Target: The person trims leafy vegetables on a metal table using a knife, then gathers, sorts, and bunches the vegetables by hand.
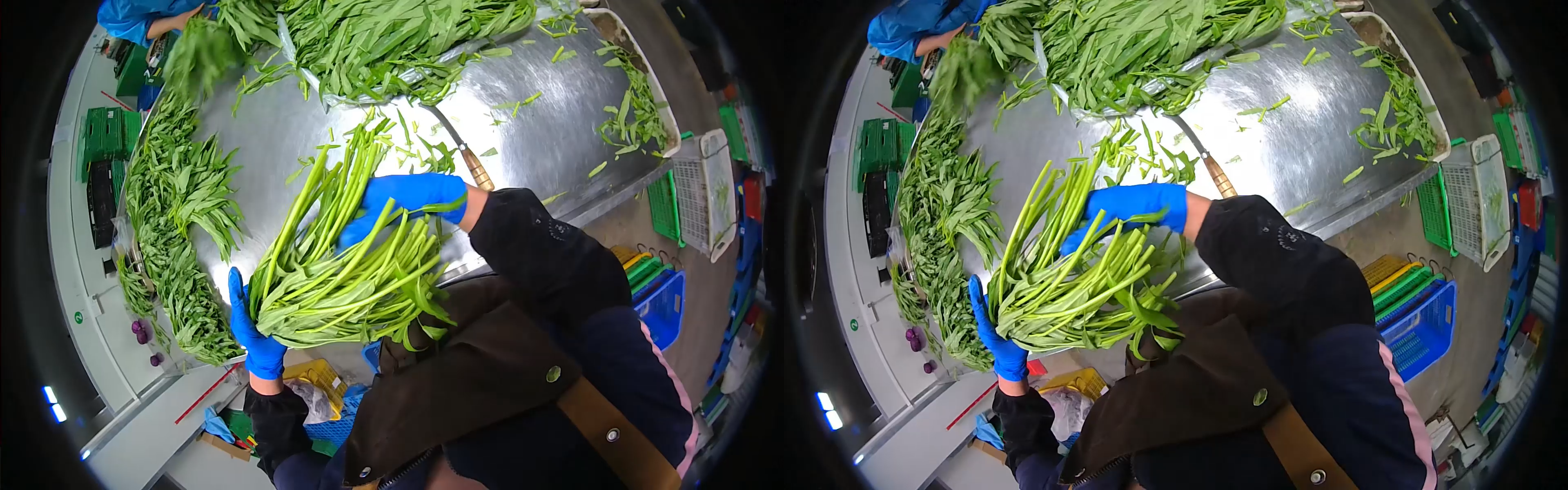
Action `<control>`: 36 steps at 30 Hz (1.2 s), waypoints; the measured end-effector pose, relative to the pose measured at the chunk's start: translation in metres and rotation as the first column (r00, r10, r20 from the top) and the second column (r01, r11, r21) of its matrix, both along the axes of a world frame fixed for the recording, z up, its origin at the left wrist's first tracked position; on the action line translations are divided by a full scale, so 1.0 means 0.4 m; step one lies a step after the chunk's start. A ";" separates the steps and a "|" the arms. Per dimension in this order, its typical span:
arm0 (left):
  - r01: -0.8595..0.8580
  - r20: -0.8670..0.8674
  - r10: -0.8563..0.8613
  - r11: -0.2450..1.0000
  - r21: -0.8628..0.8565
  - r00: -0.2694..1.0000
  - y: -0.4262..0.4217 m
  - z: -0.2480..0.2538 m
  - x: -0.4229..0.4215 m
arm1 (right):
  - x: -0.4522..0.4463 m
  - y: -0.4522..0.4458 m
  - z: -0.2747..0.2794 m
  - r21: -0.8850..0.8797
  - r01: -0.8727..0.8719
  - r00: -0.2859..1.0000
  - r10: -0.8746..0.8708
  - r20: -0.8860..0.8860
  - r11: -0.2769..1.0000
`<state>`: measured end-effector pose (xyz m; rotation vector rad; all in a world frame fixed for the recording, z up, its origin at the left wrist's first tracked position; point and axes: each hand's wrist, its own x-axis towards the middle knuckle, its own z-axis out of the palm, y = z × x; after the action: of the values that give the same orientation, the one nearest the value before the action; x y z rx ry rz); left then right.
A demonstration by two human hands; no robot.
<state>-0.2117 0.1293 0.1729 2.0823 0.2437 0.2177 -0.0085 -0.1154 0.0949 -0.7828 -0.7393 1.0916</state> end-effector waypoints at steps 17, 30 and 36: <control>-0.132 0.053 0.131 0.991 0.016 0.990 -0.036 0.007 0.018 | 0.174 -0.140 -0.130 -0.327 0.281 0.766 -0.416 -0.490 0.902; -0.151 0.073 0.148 0.988 0.038 0.986 -0.061 0.010 0.013 | 0.148 -0.143 -0.040 -0.570 0.574 0.693 -0.719 -0.045 0.588; -0.121 -0.011 0.121 0.987 -0.104 0.993 -0.090 0.004 0.045 | -0.001 0.023 0.076 -0.082 0.612 0.512 -0.315 0.799 0.787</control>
<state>-0.1936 0.0933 0.1744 1.9663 0.3772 0.2674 -0.0088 -0.1064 0.1253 -1.7208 -0.9391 0.3284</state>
